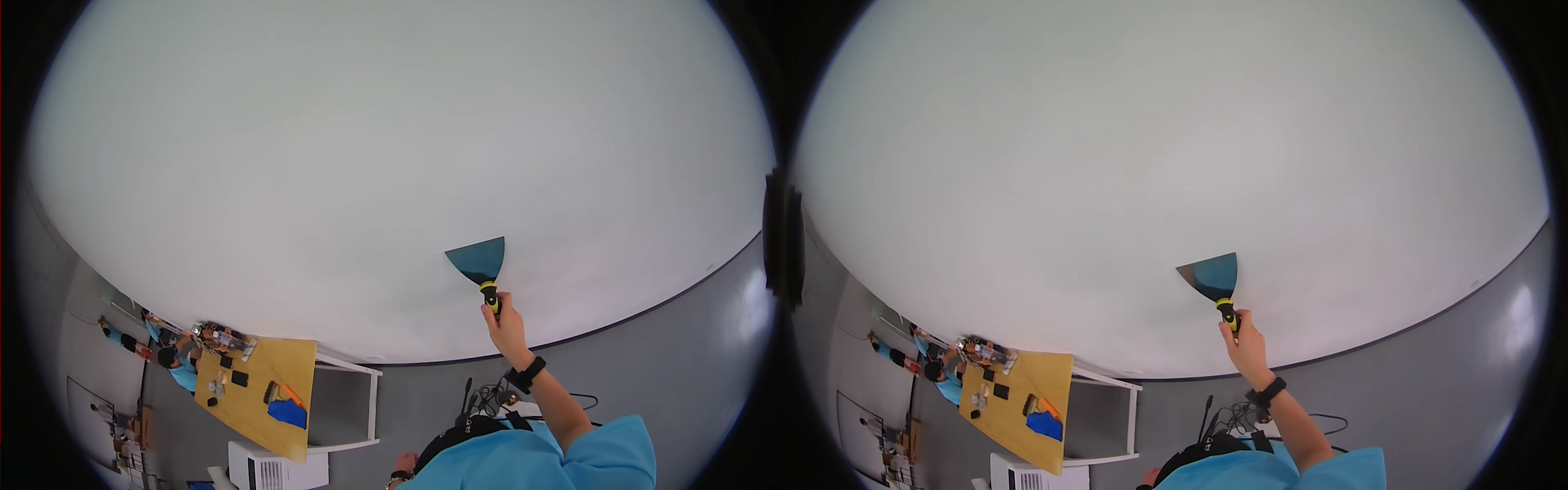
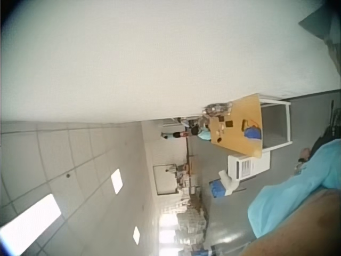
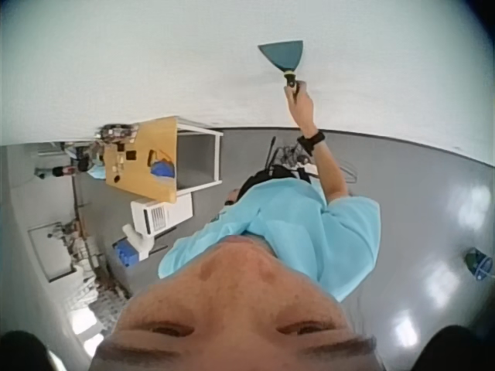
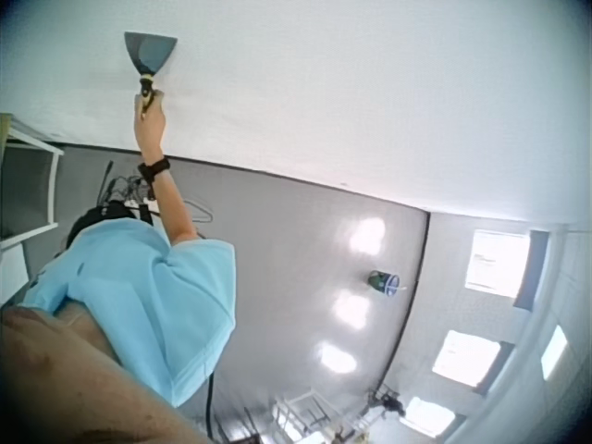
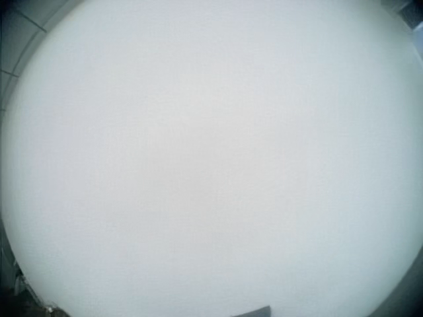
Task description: Using a putty knife to scrape or apply material to a wall to repair cracks or imperfections.
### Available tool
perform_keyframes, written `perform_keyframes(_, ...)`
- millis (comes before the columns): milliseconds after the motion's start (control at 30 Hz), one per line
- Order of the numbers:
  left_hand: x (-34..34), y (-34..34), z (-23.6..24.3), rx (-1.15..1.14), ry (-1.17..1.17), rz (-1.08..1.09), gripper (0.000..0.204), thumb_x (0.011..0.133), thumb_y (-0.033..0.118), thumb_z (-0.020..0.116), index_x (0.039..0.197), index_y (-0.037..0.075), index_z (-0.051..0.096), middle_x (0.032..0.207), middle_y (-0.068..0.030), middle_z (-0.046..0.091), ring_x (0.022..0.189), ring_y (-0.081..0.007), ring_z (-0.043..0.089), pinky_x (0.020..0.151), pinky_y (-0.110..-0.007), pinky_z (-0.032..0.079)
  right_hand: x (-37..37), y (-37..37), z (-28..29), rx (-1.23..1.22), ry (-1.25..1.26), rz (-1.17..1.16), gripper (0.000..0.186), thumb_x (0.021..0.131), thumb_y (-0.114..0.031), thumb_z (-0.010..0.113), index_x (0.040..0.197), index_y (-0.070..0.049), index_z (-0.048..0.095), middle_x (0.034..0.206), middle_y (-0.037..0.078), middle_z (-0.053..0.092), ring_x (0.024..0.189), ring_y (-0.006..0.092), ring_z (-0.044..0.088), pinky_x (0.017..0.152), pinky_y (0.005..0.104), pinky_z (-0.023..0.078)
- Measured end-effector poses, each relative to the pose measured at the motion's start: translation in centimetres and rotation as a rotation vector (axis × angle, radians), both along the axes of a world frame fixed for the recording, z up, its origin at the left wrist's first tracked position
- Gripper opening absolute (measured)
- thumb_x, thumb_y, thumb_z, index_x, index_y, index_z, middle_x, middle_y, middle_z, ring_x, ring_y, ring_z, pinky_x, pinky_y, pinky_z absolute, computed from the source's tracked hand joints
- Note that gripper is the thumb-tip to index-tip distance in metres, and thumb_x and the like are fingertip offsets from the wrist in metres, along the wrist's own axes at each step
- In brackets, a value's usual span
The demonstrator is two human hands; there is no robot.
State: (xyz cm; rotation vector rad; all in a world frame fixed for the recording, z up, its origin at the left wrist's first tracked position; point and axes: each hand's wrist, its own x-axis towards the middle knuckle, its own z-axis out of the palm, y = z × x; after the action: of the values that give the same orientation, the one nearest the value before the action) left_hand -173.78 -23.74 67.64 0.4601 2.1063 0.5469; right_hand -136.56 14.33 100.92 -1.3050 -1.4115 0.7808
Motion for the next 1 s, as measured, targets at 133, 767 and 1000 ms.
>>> perform_keyframes(133, -2.4, 2.2, -1.8, 0.037, -0.050, -0.019, 0.025, 0.089, 0.021, 0.050, 0.093, 0.003, 0.067, 0.083, -0.0100, 0.070, 0.068, -0.0184, 0.065, 0.058, -0.030, 0.050, 0.3, -0.5, 3.0, 0.085, 0.079, -0.107, 0.033, 0.091, -0.022, 0.060, 0.110, -0.002, 0.042, 0.080, 0.015, 0.063, 0.065, 0.0290, 0.064, 0.056, 0.0343, 0.048)
perform_keyframes(767, -0.5, 5.5, 15.4, 0.143, 0.123, -0.356, 0.027, 0.089, 0.024, 0.055, 0.098, 0.000, 0.064, 0.086, -0.0138, 0.067, 0.079, -0.0235, 0.064, 0.068, -0.036, 0.051, -9.0, -1.6, -2.5, -0.099, 0.370, -0.009, 0.034, 0.098, -0.033, 0.047, 0.100, 0.000, 0.038, 0.067, 0.016, 0.059, 0.062, 0.0324, 0.064, 0.056, 0.0403, 0.048)
perform_keyframes(1000, 1.1, 4.4, 36.0, 0.284, 0.306, -0.499, 0.029, 0.089, 0.026, 0.057, 0.098, -0.001, 0.062, 0.086, -0.0149, 0.066, 0.078, -0.0231, 0.063, 0.067, -0.037, 0.050, -11.7, -1.5, 2.3, -0.348, 1.004, 0.194, 0.030, 0.099, -0.030, 0.043, 0.103, 0.000, 0.044, 0.092, 0.013, 0.063, 0.079, 0.0224, 0.068, 0.069, 0.0316, 0.055)
